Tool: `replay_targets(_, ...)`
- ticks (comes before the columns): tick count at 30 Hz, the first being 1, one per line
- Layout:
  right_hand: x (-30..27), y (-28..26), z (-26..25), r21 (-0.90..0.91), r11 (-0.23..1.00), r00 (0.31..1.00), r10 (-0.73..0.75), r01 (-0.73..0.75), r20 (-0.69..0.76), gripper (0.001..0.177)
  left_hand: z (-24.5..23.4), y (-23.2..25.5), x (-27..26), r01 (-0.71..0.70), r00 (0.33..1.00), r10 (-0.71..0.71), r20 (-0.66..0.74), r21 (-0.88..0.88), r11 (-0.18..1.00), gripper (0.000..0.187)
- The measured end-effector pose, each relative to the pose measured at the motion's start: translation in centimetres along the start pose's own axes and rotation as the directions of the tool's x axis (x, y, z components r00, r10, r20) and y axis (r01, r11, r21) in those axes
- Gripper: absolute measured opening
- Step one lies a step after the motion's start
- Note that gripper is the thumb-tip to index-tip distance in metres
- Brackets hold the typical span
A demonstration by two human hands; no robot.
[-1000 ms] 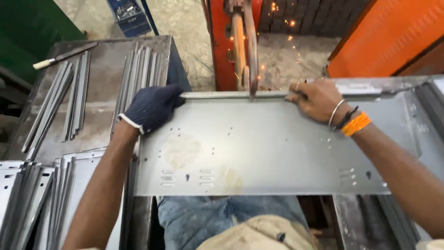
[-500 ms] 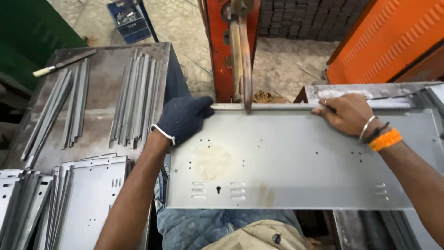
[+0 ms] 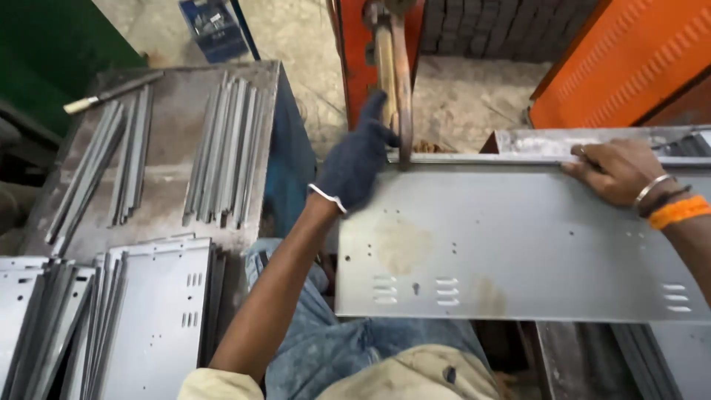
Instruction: The person lays a long metal strip along the edge of a sheet metal panel resting on a workbench, pulls down a lever-mounted curved folding tool to bend the panel edge over the strip, then lifts the panel, repositions it, and stacks finished panels on a side table, repeating the cycle.
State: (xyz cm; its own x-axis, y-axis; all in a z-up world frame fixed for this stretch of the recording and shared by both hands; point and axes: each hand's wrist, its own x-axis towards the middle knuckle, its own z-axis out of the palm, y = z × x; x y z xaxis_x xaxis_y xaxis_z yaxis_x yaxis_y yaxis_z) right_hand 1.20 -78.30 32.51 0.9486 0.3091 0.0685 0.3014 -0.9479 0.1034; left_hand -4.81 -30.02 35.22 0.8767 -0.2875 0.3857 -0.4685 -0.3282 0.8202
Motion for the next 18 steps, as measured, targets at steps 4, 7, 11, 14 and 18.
replay_targets(4, -0.6, -0.1, -0.8, -0.046, 0.997, 0.998, -0.065, 0.064, -0.011, 0.049, 0.3, -0.7, 1.3, -0.267, 0.944, 0.308, -0.115, 0.282, 0.922, 0.041)
replay_targets(7, -0.8, 0.0, -0.6, 0.045, 0.997, 0.997, -0.067, 0.069, -0.05, 0.049, 1.3, -1.1, 0.9, 0.113, 0.992, -0.112, -0.051, 0.023, 0.993, 0.068)
replay_targets(11, -2.4, -0.3, -0.7, -0.068, 0.997, 0.999, -0.032, 0.033, 0.025, 0.047, 2.0, -1.5, 0.9, 0.026, 0.995, -0.026, -0.099, 0.0, 1.0, 0.071)
replay_targets(14, -1.5, -0.2, -1.3, -0.076, 0.997, 0.999, -0.03, 0.028, -0.026, 0.049, 0.5, -1.1, 1.1, 0.035, 0.996, -0.038, -0.079, -0.04, 0.999, 0.065)
replay_targets(18, -0.7, -4.5, -2.7, 0.084, 0.993, 0.996, -0.086, 0.085, 0.002, 0.05, -3.8, 0.4, -0.3, -0.163, 0.983, 0.128, 0.132, 0.304, 0.938, 0.054)
